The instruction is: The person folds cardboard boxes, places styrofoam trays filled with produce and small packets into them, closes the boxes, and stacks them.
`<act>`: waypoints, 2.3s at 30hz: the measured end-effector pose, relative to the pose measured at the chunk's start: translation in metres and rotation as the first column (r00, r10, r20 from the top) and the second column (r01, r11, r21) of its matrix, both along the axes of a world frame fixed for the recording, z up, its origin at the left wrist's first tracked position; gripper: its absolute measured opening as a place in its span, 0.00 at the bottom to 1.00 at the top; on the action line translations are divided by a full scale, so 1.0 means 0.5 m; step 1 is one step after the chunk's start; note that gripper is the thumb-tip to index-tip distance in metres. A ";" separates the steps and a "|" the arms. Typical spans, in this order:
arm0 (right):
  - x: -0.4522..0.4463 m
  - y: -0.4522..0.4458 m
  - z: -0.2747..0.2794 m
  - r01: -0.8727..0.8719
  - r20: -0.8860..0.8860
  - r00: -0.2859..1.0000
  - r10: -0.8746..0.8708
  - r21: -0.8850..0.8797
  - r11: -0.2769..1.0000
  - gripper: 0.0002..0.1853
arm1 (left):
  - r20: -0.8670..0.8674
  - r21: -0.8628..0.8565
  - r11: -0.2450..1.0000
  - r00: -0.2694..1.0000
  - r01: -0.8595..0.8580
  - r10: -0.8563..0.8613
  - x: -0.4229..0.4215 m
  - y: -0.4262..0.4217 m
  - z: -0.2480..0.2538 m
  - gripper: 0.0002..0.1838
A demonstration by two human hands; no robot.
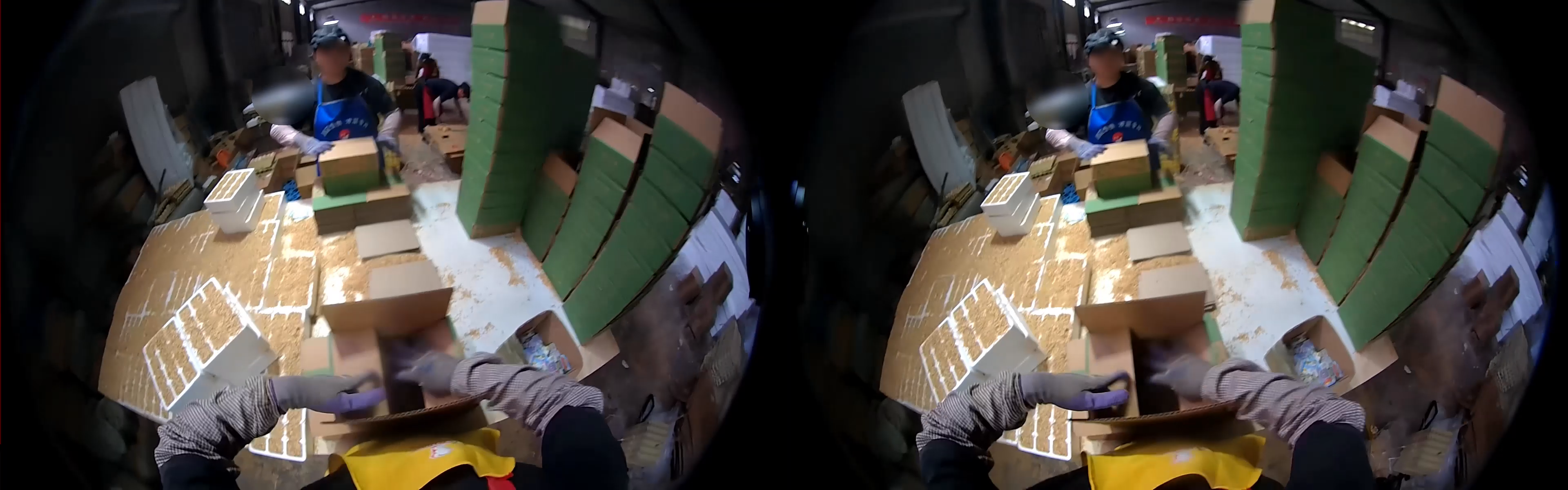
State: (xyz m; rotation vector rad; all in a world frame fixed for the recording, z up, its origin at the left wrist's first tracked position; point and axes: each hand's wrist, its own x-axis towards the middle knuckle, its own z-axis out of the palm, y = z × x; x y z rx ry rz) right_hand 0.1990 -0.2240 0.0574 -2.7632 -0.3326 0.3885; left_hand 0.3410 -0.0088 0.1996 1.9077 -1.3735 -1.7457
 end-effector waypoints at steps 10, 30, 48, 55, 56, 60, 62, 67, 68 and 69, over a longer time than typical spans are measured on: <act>-0.009 -0.073 0.275 0.423 0.526 0.647 -0.551 0.353 0.834 0.28 | 0.740 -0.671 0.676 0.332 0.303 0.585 -0.005 0.007 -0.181 0.40; -0.025 -0.222 -0.014 0.717 -0.379 0.673 -0.635 0.547 0.432 0.39 | -0.456 -0.291 0.251 0.364 -0.923 0.812 0.091 -0.004 -0.381 0.32; -0.021 -0.153 -0.027 0.616 -0.121 0.697 -0.707 0.605 0.504 0.44 | -0.726 0.624 -0.228 -0.662 -0.748 0.187 0.281 0.361 -0.328 0.41; -0.013 -0.146 0.002 0.650 -0.183 0.674 -0.716 0.608 0.456 0.38 | -0.500 -0.183 0.126 0.203 -0.975 0.842 0.188 0.311 -0.059 0.17; -0.009 -0.147 0.007 0.664 -0.197 0.664 -0.721 0.598 0.449 0.37 | -0.428 -0.009 -0.125 -0.109 -0.992 0.897 0.182 0.287 -0.025 0.12; 0.002 -0.157 -0.018 0.667 -0.178 0.649 -0.740 0.600 0.441 0.34 | -0.057 -0.534 0.637 0.776 -0.555 0.628 0.204 0.251 0.020 0.24; 0.007 -0.160 -0.040 0.669 -0.175 0.637 -0.751 0.610 0.425 0.33 | 0.065 -0.566 0.757 0.898 -0.327 0.436 0.197 0.220 0.024 0.27; 0.028 -0.184 -0.128 0.655 -0.165 0.626 -0.762 0.643 0.398 0.31 | -0.261 0.148 0.725 0.680 -0.673 0.685 0.094 0.042 0.036 0.14; 0.034 -0.190 -0.158 0.608 -0.112 0.629 -0.769 0.688 0.397 0.30 | -0.364 0.295 0.647 0.543 -0.703 0.756 0.072 0.010 0.029 0.12; 0.039 -0.196 -0.186 0.558 -0.058 0.629 -0.775 0.728 0.399 0.29 | -0.339 0.353 0.606 0.506 -0.713 0.793 0.068 -0.010 -0.010 0.13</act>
